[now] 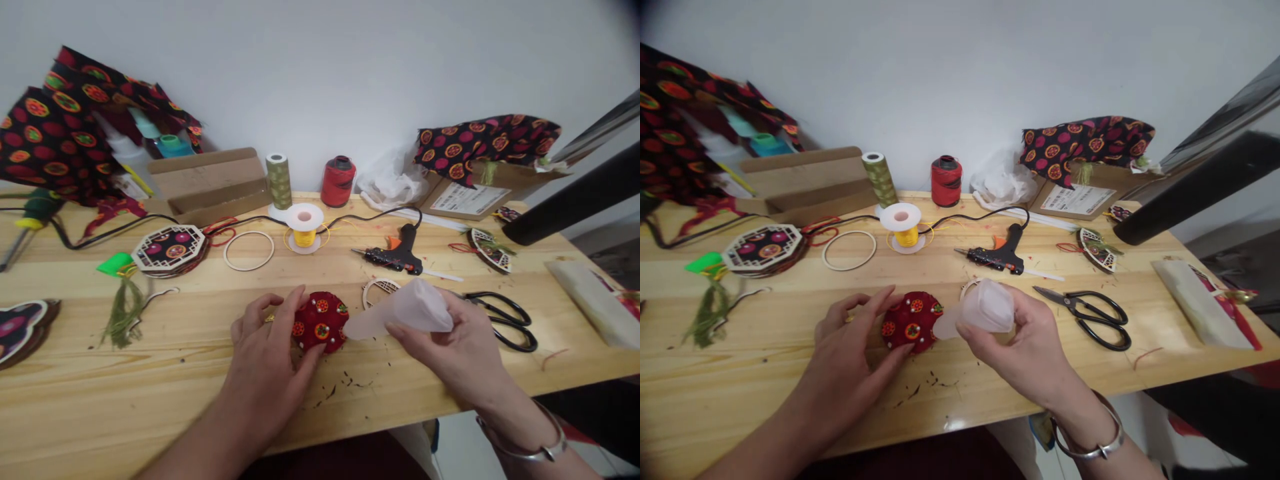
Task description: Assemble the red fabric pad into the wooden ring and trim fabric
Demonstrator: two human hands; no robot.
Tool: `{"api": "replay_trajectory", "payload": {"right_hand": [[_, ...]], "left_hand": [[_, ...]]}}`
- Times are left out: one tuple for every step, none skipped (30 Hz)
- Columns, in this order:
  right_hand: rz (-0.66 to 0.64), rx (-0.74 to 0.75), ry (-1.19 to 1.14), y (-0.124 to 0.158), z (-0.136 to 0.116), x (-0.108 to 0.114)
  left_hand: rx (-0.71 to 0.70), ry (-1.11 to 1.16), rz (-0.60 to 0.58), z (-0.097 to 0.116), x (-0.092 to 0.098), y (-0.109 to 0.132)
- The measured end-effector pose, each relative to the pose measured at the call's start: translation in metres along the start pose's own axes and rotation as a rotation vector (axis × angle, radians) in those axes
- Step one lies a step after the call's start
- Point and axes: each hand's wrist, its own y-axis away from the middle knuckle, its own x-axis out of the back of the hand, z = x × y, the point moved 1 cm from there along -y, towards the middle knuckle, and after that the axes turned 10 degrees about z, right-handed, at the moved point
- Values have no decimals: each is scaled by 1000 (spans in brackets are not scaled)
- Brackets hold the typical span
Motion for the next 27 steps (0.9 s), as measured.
{"api": "replay_trajectory", "payload": {"right_hand": [[5, 5, 1, 0, 1, 0], [16, 8, 5, -1, 1, 1], [30, 8, 10, -1, 2, 1], [44, 6, 14, -2, 2, 1], [60, 2, 17, -2, 2, 2], [74, -5, 16, -2, 2, 2], [90, -11, 11, -3, 2, 3], [105, -17, 3, -3, 1, 3], [122, -22, -5, -2, 0, 3], [129, -24, -11, -2, -1, 3], [127, -25, -14, -2, -1, 3], [111, -27, -16, -1, -2, 3], [87, -27, -16, 0, -3, 2], [58, -23, -15, 1, -3, 2], [31, -15, -10, 2, -3, 1], [8, -4, -5, 3, -3, 1], [-7, 10, 1, 3, -3, 0], [-20, 23, 7, 3, -3, -1], [-31, 32, 11, 3, -4, -1], [-37, 34, 13, 3, -4, -1], [-38, 32, 16, 2, -4, -1], [-33, 25, 21, 2, -4, -1], [-25, 17, 28, 1, -4, 0], [-12, 14, 34, 0, -4, 0], [6, 15, 38, 0, -3, 1], [20, 17, 40, -1, -1, 1], [32, 19, 39, -1, 0, 2]], "left_hand": [[3, 0, -5, 0, 0, 0], [4, 1, -10, 0, 0, 1], [7, 0, -12, 0, 0, 1], [9, 0, -10, 0, 0, 1], [7, 1, -8, -1, 0, 1], [6, 1, -5, -1, 0, 1], [4, 1, -5, -1, -1, 1], [5, 0, -8, -1, -1, 1], [8, -1, -14, -1, -1, 1], [8, 0, -19, -1, -1, 0], [10, 1, -19, -1, -1, 0], [10, 2, -20, -1, -1, 0], [9, 3, -17, -1, -1, 0], [5, 4, -11, -1, -1, 0], [0, 4, -6, -1, -1, 0], [-2, 4, -3, -1, -1, 1], [-1, 2, -3, -1, -1, 1], [-3, 2, -4, -1, -1, 1], [-3, 1, -4, -1, 0, 1], [-3, 1, -7, 0, 0, 1], [-3, 1, -8, 0, 0, 0], [-2, 2, -10, 0, 0, 0], [-1, 3, -8, 1, 0, 0], [3, 3, -5, 1, 0, 0], [7, 3, -5, 1, 0, -1], [9, 4, -5, 1, 0, -1], [10, 4, -6, 1, 0, 0]]}}
